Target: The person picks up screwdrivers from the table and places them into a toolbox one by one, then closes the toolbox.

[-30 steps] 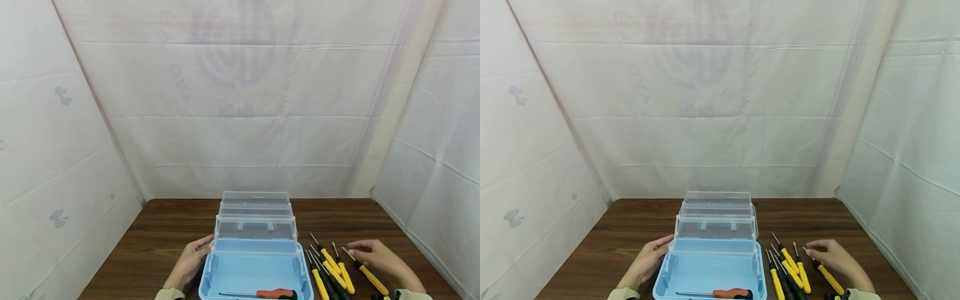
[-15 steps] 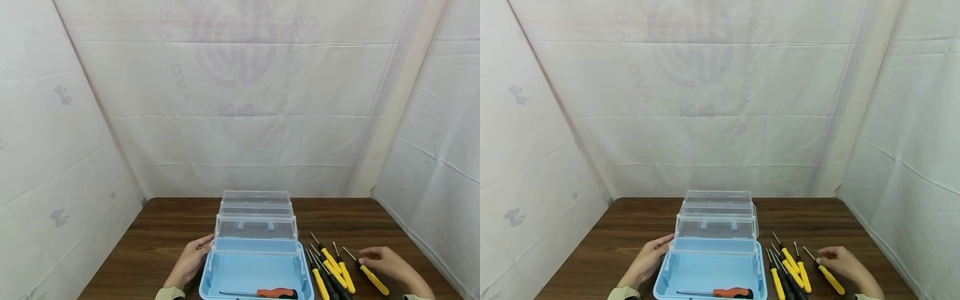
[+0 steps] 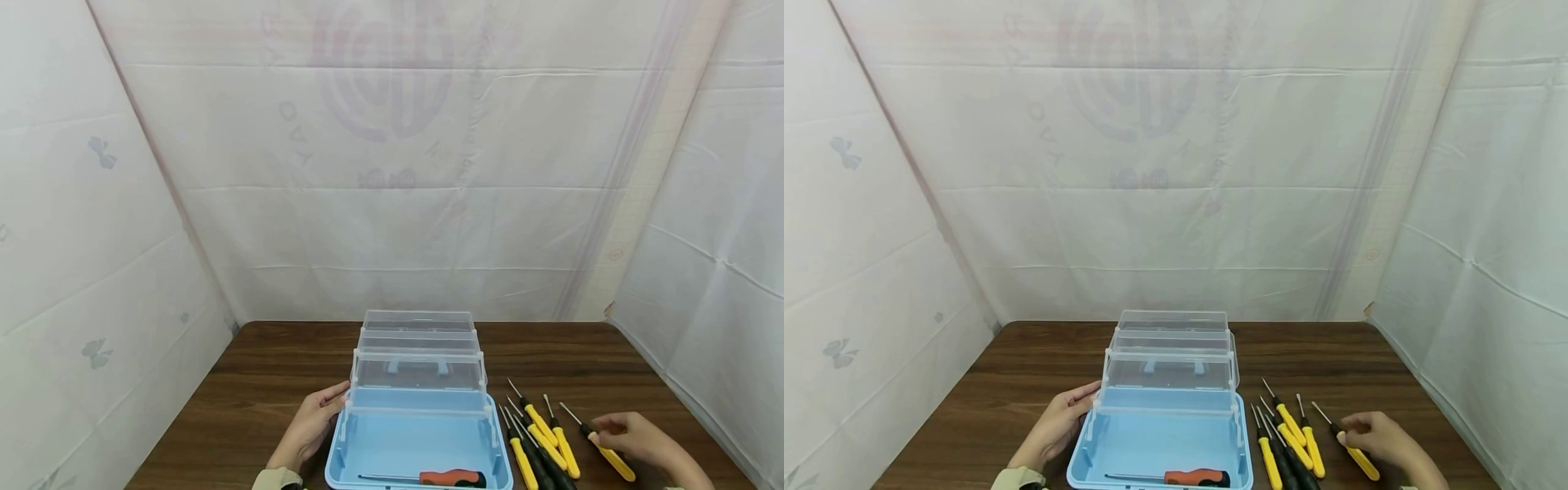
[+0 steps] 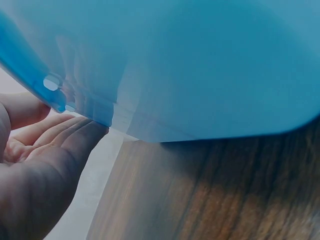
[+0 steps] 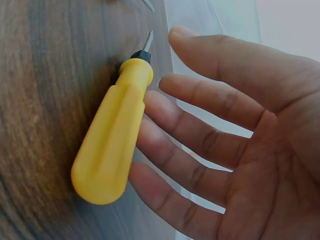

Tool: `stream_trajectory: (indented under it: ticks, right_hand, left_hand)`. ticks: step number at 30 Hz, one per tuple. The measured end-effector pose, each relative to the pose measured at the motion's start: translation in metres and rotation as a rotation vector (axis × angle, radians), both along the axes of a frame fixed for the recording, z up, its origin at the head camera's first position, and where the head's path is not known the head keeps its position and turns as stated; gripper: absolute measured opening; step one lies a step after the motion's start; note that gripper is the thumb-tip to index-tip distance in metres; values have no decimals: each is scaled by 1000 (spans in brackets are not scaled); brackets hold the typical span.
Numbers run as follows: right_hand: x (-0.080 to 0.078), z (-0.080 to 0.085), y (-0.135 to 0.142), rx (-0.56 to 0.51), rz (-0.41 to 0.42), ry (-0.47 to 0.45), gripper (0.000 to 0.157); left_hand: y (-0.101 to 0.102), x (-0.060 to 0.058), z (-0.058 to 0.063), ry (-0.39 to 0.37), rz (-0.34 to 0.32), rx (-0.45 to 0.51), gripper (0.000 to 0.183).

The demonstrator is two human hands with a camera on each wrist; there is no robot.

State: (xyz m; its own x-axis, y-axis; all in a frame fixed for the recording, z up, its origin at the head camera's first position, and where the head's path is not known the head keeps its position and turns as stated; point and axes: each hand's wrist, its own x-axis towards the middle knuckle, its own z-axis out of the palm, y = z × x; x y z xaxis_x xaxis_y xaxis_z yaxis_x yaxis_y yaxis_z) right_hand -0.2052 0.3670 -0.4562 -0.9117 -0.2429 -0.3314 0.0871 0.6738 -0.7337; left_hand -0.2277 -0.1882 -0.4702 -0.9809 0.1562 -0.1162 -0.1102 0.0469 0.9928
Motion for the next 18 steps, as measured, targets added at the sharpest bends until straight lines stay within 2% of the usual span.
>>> stream_trajectory:
  ticks: [8, 18]
  right_hand:
    - [2, -7, -2, 61, -41, -6, 50]
    - [3, -11, -3, 34, -74, -61, 52]
  left_hand:
    - [0, 1, 1, 3, -8, 4, 50]
    - [0, 1, 1, 5, -16, 11, 50]
